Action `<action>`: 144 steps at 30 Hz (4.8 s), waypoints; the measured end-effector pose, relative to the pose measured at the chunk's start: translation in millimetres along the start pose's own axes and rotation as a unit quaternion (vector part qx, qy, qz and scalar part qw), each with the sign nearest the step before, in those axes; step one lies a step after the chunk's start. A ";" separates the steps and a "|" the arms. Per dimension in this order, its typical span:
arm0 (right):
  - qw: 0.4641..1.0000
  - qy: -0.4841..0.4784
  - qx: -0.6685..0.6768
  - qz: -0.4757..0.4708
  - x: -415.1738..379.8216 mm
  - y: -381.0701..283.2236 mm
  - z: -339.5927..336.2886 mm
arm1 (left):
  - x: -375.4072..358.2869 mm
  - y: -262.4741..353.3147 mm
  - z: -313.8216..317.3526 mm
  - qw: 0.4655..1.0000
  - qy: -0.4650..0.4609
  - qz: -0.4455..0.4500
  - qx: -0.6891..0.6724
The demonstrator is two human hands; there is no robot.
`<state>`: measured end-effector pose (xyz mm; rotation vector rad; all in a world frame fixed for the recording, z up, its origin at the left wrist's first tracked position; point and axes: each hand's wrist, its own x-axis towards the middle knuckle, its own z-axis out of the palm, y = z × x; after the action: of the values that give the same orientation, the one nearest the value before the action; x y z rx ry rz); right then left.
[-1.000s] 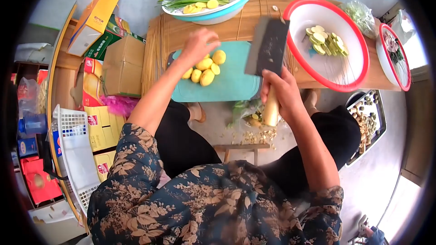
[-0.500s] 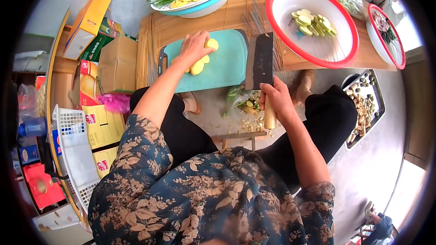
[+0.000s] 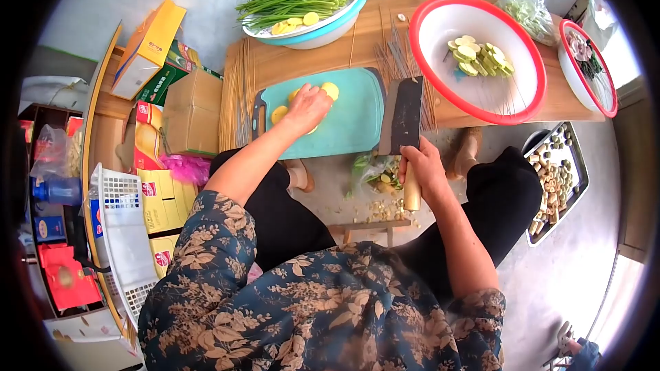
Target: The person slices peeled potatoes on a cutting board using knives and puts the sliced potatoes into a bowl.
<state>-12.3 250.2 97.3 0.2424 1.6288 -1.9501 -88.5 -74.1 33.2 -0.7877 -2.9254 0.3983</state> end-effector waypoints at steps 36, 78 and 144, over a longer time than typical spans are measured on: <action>0.977 -0.043 -0.203 -0.045 6.2 17.9 4.4 | -15.2 66.3 -6.8 0.937 0.111 -0.088 -0.319; 0.920 0.006 -0.388 -0.058 12.0 31.5 10.0 | -36.5 118.2 3.6 0.861 0.297 -0.238 -0.337; 0.691 -0.043 -0.682 -0.237 0.7 5.0 9.7 | -30.7 116.6 -2.5 0.858 0.309 -0.212 -0.352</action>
<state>-8.0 240.3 95.1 -0.9116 2.7218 -0.4737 -5.5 8.2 3.5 -0.1987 -2.4473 -0.8458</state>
